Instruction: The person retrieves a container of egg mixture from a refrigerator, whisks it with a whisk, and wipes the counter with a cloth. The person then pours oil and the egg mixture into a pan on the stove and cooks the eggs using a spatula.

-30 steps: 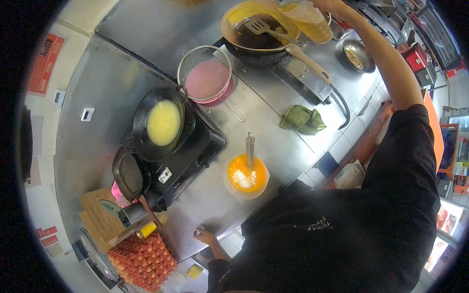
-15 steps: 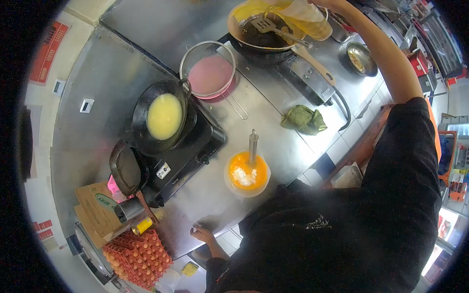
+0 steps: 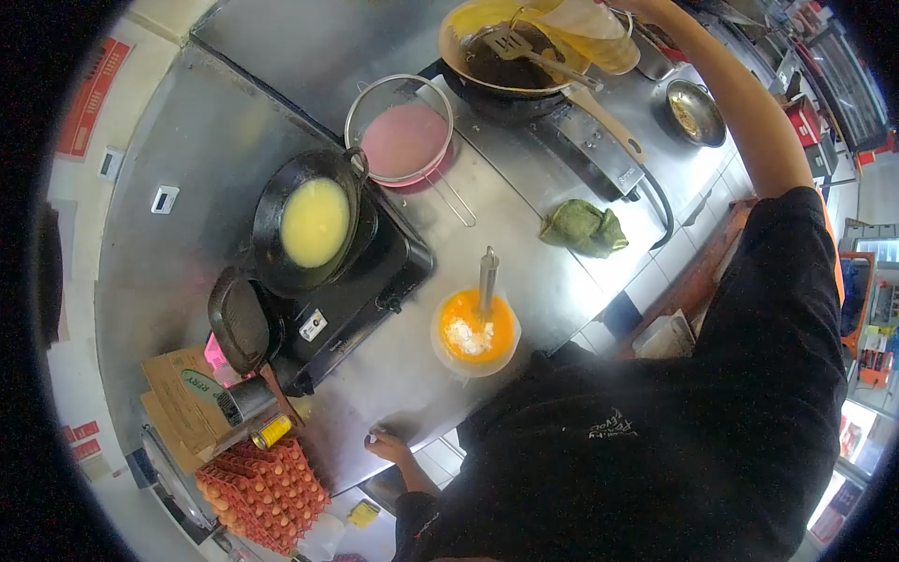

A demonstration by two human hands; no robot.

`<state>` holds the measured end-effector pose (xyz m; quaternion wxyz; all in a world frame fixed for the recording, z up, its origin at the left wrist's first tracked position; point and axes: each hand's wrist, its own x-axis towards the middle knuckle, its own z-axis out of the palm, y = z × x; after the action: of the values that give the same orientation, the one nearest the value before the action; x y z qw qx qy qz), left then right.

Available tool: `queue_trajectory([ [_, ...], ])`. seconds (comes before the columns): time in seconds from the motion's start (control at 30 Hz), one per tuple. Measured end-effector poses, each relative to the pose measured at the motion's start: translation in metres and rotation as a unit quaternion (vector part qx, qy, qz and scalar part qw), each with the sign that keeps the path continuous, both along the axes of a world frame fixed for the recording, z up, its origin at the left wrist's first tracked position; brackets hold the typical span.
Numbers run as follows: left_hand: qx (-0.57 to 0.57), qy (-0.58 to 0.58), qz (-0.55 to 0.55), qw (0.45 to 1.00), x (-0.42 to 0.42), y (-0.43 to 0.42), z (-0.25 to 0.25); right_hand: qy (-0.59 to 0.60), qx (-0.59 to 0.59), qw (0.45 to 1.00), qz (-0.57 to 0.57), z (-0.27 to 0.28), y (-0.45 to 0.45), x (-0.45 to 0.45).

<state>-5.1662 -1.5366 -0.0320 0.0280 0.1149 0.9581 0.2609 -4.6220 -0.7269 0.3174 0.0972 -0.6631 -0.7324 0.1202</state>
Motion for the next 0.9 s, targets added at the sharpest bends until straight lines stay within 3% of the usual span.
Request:
queue_trajectory([
  [0.37, -0.033, 0.014, 0.016, 0.999, -0.002, -0.001, -0.005, 0.026, 0.002, 1.0, 0.017, 0.004, -0.008, 0.007],
  [0.47, -0.025, 0.006, 0.028, 0.999, 0.003, 0.005, 0.002, 0.061, 0.013, 0.998, -0.002, 0.005, -0.024, -0.004],
  [0.57, -0.017, -0.004, 0.015, 1.0, 0.0, 0.002, -0.001, 0.162, 0.039, 0.984, 0.058, 0.01, -0.036, -0.014],
  [0.63, -0.04, 0.024, 0.01, 0.999, 0.0, 0.0, -0.004, 0.033, 0.0, 0.999, -0.009, 0.009, -0.024, -0.009],
  [0.9, -0.02, 0.033, 0.007, 0.999, 0.0, -0.003, -0.008, 0.0, 0.007, 1.0, -0.012, 0.012, -0.028, -0.017],
])
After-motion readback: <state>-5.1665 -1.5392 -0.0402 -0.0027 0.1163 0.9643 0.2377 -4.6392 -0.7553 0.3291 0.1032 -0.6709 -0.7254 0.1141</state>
